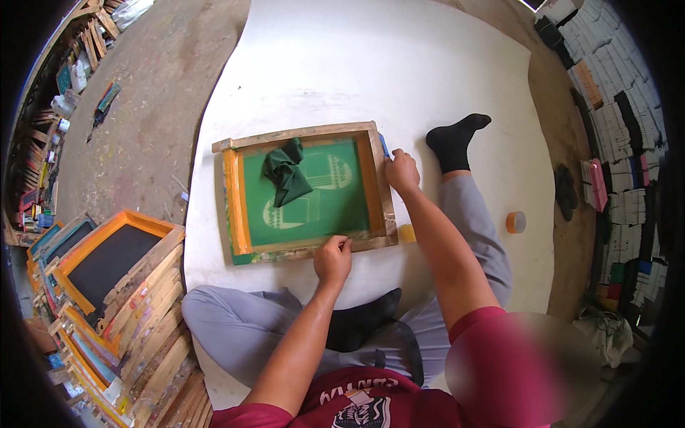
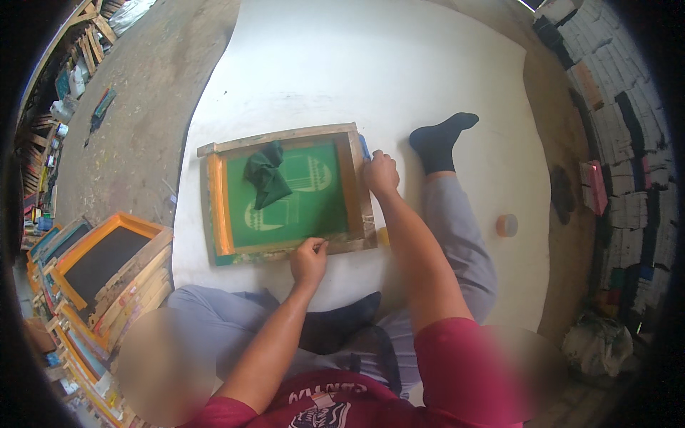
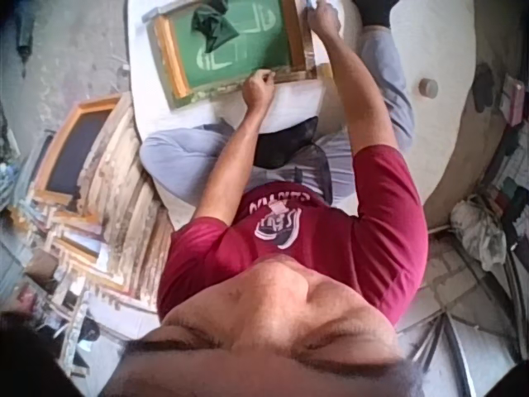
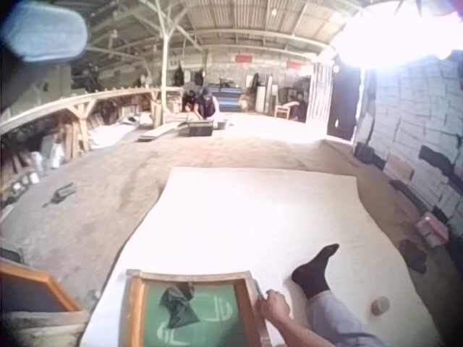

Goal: The person sits on the floor and applies masking tape to the edges of a wooden screen-printing frame. They repeatedly tear tape, press it along the frame edges, and wipe the green screen surface with a cloth.

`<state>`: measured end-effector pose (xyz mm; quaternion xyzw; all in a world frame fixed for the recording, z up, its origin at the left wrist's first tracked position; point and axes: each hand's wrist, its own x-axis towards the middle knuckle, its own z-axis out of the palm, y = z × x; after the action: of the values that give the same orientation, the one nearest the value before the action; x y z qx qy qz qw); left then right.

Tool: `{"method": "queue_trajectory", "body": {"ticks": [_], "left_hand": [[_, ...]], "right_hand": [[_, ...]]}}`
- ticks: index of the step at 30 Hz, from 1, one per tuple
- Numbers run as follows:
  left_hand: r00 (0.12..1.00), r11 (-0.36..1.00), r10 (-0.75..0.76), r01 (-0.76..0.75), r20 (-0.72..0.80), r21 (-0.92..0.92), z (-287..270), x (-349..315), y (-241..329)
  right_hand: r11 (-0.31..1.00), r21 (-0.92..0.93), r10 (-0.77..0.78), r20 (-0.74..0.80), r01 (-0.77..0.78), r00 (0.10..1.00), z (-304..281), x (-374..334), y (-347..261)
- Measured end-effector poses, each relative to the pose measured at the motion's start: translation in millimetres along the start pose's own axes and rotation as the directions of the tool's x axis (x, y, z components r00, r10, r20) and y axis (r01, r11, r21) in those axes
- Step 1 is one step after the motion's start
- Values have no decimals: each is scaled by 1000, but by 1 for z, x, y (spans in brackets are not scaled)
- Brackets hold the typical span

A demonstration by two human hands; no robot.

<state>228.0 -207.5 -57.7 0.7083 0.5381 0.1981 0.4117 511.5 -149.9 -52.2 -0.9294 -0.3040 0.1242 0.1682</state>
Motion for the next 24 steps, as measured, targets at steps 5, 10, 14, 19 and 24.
{"method": "queue_trajectory", "body": {"ticks": [5,10,14,19,24], "left_hand": [[1000,1000,7,-8,-29,-26,2,-1,-5],[999,998,-49,50,5,-32,2,2,-2],[997,997,-76,77,33,-4,-3,4,4],[999,998,-54,54,3,-27,0,4,0],[1000,999,-27,27,12,-18,-1,6,0]], "right_hand": [[995,-6,96,170,-97,981,1,14,5],[995,90,30,60,-35,998,-23,4,22],[944,330,-69,225,-9,972,-68,-41,29],[926,368,-137,123,83,983,-73,-155,59],[976,140,-190,200,164,961,-78,-239,48]]}}
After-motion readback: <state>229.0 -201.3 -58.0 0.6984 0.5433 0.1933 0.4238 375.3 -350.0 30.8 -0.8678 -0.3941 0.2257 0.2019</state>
